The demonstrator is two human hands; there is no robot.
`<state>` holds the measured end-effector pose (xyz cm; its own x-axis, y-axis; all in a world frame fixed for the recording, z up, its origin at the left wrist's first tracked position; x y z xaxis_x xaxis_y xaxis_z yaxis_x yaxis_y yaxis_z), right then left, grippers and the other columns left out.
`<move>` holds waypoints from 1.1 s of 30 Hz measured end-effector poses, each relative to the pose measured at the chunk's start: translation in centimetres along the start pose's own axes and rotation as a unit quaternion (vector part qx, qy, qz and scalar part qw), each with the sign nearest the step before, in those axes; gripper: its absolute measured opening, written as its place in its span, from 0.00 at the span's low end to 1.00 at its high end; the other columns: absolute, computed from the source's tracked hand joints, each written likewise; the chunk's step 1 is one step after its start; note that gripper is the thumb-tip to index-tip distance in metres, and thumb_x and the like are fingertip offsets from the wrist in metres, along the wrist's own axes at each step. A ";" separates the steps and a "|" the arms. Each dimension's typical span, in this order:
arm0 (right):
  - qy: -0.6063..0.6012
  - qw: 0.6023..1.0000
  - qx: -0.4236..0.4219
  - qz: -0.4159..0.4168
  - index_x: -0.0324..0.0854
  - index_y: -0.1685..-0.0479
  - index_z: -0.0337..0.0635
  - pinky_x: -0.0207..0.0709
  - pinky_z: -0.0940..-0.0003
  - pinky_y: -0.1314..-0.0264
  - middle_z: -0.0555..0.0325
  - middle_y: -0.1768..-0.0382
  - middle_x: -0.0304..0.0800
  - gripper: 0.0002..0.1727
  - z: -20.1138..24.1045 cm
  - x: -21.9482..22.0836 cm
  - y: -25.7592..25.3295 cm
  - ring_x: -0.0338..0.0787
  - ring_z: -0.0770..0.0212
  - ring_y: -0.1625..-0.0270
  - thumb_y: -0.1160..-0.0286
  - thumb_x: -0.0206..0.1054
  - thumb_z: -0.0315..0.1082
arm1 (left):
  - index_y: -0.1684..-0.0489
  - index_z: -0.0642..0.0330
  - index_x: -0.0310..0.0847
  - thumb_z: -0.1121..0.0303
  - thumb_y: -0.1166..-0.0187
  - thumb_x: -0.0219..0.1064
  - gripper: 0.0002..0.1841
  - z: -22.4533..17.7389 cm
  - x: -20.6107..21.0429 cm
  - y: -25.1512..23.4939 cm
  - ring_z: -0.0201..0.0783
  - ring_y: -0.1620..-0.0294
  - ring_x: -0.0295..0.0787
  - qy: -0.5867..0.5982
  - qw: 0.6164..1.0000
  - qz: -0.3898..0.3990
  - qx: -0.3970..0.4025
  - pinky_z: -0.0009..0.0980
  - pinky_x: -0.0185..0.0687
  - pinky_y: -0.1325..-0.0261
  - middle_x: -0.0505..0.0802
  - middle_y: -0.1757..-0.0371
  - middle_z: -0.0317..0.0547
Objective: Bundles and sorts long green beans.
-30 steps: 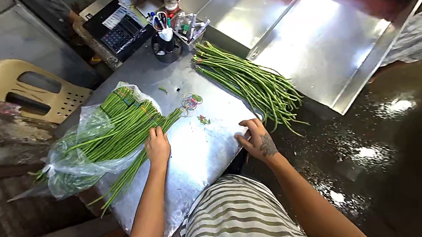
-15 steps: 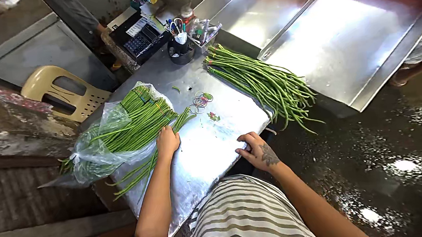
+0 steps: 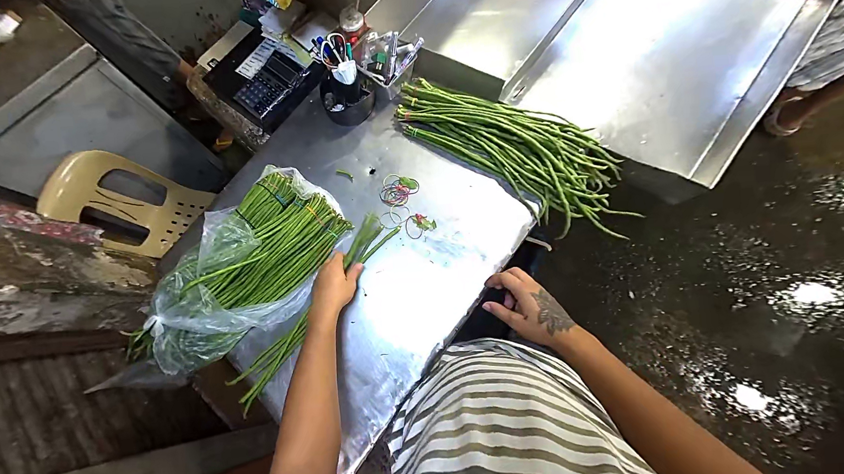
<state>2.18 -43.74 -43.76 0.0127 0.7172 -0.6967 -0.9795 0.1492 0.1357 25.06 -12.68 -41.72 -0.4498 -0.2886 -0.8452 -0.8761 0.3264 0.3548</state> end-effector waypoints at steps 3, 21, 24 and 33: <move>0.006 1.000 -0.008 0.003 0.84 0.40 0.45 0.81 0.67 0.60 0.52 0.51 0.82 0.24 1.0 0.1 -0.5 0.82 0.63 0.63 0.28 0.72 0.51 | 0.38 0.57 0.85 0.50 0.18 0.67 0.22 -0.1 0.6 0.5 0.52 0.34 0.87 -0.032 0.999 -0.024 -0.019 0.55 0.80 0.30 0.91 0.40 0.54; -0.315 0.945 -0.080 0.028 0.78 0.34 0.42 0.83 0.71 0.60 0.59 0.45 0.88 0.26 16.5 -5.5 -6.9 0.86 0.71 0.64 0.22 0.70 0.51 | 0.58 0.54 0.72 0.53 0.10 0.53 0.14 -6.7 -8.2 7.5 0.27 0.84 0.69 0.541 0.822 0.147 0.100 0.23 0.71 0.79 0.74 0.79 0.30; -0.364 0.927 -0.087 0.019 0.69 0.23 0.42 0.84 0.69 0.59 0.56 0.41 0.87 0.33 20.6 -7.8 -8.7 0.87 0.68 0.63 0.21 0.67 0.52 | 0.53 0.54 0.71 0.50 0.12 0.59 0.16 -9.7 -7.6 9.7 0.26 0.81 0.72 0.515 0.812 0.219 0.166 0.23 0.74 0.77 0.77 0.75 0.31; -0.278 0.932 -0.234 -0.002 0.84 0.29 0.49 0.77 0.57 0.26 0.62 0.33 0.88 0.24 24.1 -10.0 -8.6 0.84 0.64 0.31 0.08 0.46 0.43 | 0.50 0.54 0.74 0.54 0.13 0.62 0.13 -14.7 -5.4 11.5 0.25 0.82 0.72 0.483 0.779 0.313 0.249 0.22 0.70 0.78 0.78 0.77 0.30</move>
<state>15.32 -35.82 -20.96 -0.0086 0.9783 -0.2072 -0.9578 -0.0676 -0.2795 14.86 -20.59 -27.25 -0.8932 -0.3971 0.2108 -0.3656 0.9145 0.1734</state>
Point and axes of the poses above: each hand's wrist, its own y-axis away from the middle knuckle, its own x-axis out of the palm, z = x × y, the point moved 7 cm from there along -y, towards the middle knuckle
